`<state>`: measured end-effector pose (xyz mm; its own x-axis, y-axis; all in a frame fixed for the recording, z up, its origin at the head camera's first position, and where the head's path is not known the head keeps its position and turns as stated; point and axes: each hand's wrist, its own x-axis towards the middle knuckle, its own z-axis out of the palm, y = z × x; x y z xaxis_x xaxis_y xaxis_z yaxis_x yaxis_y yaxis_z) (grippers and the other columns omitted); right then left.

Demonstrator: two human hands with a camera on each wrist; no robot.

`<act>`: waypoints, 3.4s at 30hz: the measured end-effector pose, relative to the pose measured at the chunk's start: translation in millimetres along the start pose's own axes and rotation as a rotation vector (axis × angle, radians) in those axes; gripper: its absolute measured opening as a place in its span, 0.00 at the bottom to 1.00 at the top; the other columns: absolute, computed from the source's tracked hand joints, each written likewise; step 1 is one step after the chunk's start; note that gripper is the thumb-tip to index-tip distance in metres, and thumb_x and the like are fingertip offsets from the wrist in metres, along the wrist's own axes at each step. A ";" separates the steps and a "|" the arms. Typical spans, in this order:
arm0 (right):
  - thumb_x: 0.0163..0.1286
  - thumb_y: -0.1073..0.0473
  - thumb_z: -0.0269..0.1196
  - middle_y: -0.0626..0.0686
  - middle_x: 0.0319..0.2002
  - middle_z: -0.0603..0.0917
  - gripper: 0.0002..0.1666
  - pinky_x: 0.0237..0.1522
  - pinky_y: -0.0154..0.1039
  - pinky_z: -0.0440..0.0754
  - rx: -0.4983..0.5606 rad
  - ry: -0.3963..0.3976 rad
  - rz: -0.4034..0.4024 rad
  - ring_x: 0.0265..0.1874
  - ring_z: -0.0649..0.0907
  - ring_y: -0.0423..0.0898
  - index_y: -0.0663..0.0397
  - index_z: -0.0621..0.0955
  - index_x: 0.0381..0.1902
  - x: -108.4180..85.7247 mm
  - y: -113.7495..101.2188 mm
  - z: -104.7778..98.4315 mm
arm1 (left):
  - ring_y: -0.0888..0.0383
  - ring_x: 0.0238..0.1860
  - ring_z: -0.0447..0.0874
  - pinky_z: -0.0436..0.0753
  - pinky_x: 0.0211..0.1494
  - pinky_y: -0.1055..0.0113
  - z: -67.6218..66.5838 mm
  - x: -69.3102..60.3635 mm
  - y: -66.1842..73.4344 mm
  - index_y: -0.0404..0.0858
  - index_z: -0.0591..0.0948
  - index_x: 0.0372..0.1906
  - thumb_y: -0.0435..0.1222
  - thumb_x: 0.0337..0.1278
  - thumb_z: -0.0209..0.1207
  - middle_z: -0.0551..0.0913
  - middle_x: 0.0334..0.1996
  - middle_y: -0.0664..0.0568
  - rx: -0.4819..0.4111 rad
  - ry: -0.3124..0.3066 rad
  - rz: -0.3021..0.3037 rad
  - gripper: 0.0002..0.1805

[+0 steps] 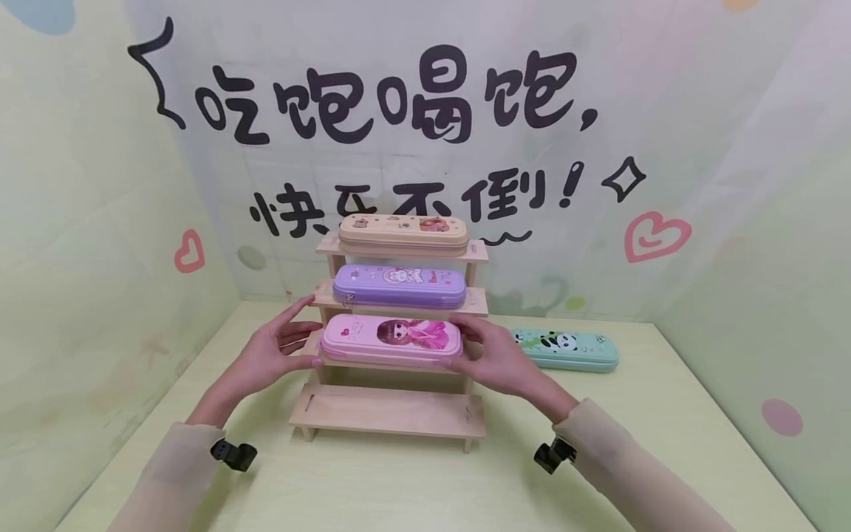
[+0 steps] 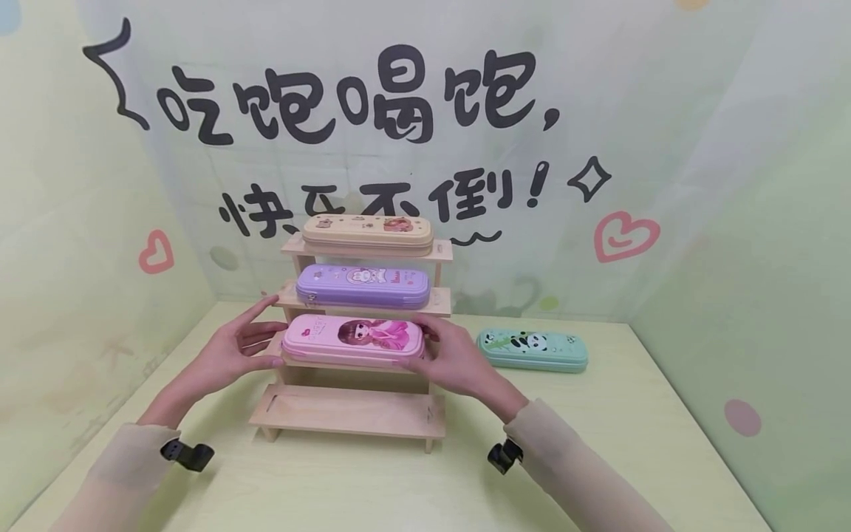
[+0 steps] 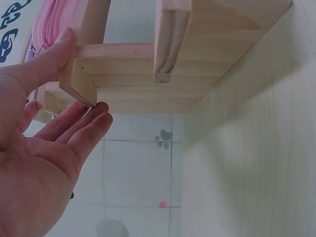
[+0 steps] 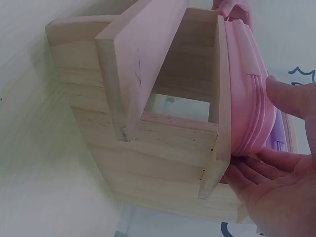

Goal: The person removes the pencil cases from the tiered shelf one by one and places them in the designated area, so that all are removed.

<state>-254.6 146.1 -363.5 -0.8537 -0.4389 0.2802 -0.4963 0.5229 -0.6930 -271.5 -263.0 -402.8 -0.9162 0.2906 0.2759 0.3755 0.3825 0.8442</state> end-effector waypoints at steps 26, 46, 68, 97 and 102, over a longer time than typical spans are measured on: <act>0.62 0.54 0.80 0.55 0.70 0.77 0.48 0.68 0.52 0.79 0.088 -0.070 0.040 0.66 0.80 0.55 0.56 0.73 0.76 2.4 7.6 -3.5 | 0.37 0.70 0.75 0.75 0.70 0.51 -0.7 0.0 -0.1 0.58 0.57 0.85 0.32 0.54 0.79 0.77 0.68 0.33 0.017 -0.003 0.005 0.59; 0.57 0.56 0.82 0.57 0.64 0.81 0.49 0.65 0.48 0.82 0.140 -0.077 0.066 0.61 0.83 0.53 0.61 0.74 0.73 8.2 7.3 1.4 | 0.36 0.70 0.75 0.76 0.70 0.52 -0.1 0.2 0.5 0.57 0.56 0.86 0.32 0.53 0.79 0.77 0.68 0.32 0.018 -0.003 0.007 0.60; 0.58 0.52 0.81 0.53 0.67 0.80 0.43 0.71 0.56 0.77 0.189 0.028 0.037 0.67 0.78 0.55 0.54 0.78 0.69 -21.9 14.2 -18.0 | 0.37 0.69 0.76 0.74 0.71 0.47 0.1 0.0 0.8 0.55 0.56 0.86 0.32 0.53 0.79 0.78 0.67 0.32 0.018 0.000 0.013 0.60; 0.62 0.69 0.77 0.58 0.61 0.81 0.39 0.60 0.26 0.80 0.164 0.035 -0.058 0.57 0.82 0.42 0.62 0.75 0.71 -102.2 62.4 -99.3 | 0.37 0.68 0.77 0.77 0.69 0.55 -0.8 -1.1 -2.3 0.56 0.57 0.86 0.33 0.53 0.79 0.78 0.66 0.33 0.000 -0.012 0.019 0.59; 0.63 0.75 0.74 0.55 0.61 0.80 0.40 0.56 0.27 0.83 0.179 0.022 -0.061 0.56 0.82 0.41 0.66 0.73 0.72 -121.0 76.0 -119.3 | 0.37 0.68 0.77 0.77 0.69 0.52 -1.7 0.1 -2.1 0.55 0.56 0.86 0.34 0.54 0.79 0.78 0.66 0.33 0.020 -0.017 0.018 0.60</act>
<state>-207.8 326.2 -370.9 -0.8271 -0.4487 0.3384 -0.5129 0.3565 -0.7809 -272.6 -265.2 -403.8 -0.9069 0.3125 0.2827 0.3947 0.3949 0.8296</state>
